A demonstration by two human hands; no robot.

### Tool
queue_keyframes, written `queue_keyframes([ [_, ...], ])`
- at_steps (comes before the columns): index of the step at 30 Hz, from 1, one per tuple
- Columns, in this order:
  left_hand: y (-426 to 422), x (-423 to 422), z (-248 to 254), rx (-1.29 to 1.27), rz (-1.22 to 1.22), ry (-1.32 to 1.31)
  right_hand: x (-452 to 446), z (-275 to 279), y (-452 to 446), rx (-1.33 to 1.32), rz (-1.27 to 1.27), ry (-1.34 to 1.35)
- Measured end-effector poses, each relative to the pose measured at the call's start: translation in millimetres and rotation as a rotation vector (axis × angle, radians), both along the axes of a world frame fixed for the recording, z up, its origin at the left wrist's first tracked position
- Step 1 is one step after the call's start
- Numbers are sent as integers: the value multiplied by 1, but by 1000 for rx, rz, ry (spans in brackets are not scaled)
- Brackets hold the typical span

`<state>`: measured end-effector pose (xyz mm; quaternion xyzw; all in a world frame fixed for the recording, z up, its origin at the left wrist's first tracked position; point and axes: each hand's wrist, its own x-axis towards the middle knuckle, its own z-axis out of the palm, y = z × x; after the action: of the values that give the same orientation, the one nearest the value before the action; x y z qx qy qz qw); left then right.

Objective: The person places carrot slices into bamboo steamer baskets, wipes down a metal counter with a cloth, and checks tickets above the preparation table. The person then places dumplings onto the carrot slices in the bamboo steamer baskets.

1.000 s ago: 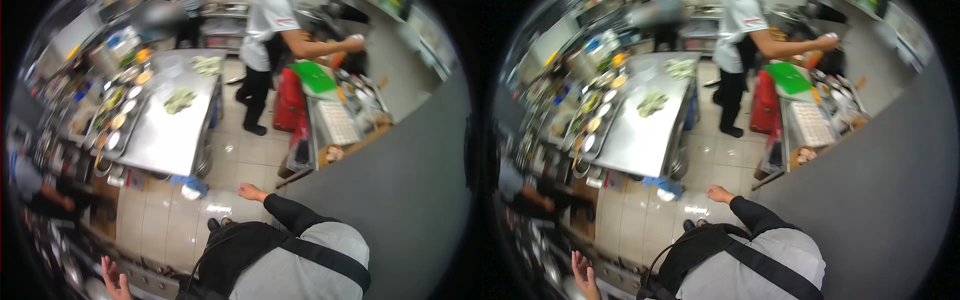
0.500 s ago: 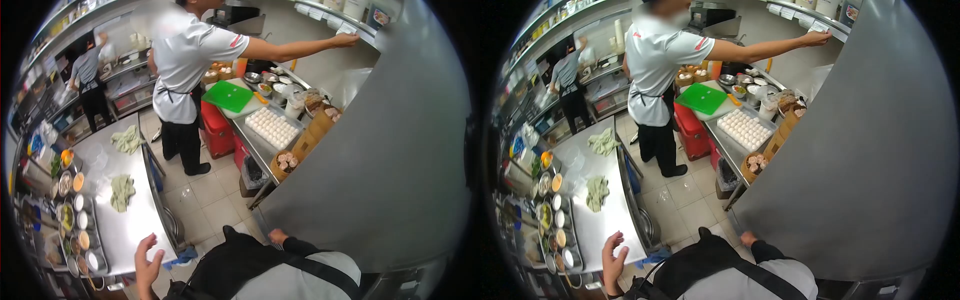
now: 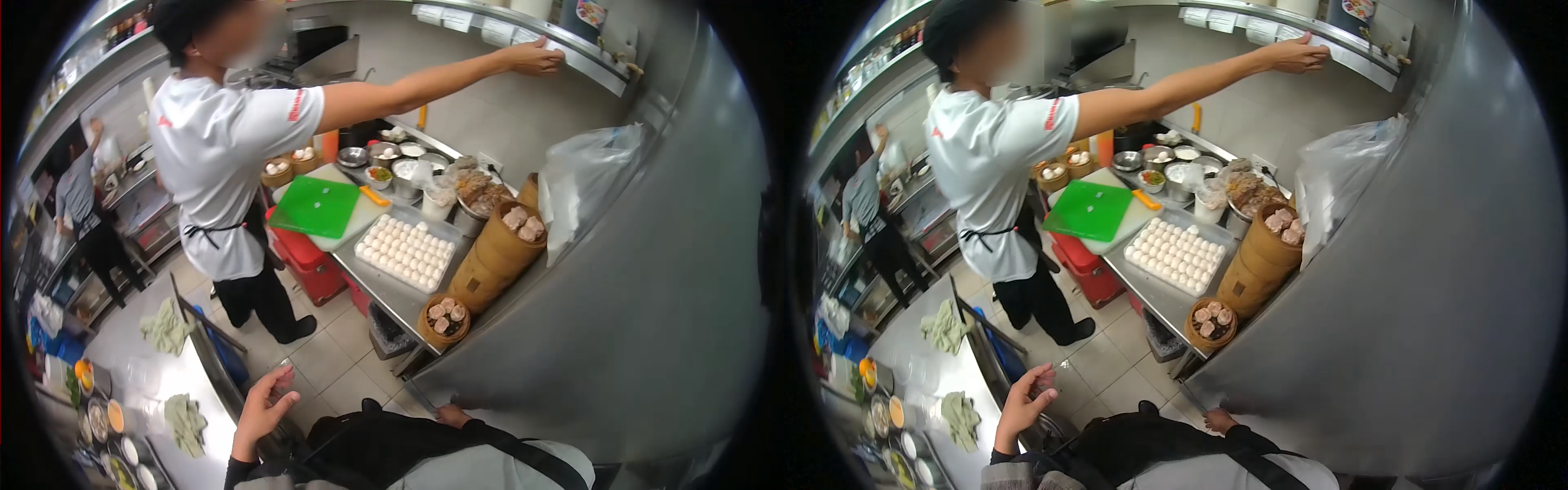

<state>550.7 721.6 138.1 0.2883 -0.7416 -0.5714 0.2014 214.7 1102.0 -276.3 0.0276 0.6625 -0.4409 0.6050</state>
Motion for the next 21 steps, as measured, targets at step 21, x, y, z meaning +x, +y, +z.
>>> queue_keyframes([
  [21, -253, -84, -67, 243, -348, 63, 150, -98, -72, 207, 700, 1016],
])
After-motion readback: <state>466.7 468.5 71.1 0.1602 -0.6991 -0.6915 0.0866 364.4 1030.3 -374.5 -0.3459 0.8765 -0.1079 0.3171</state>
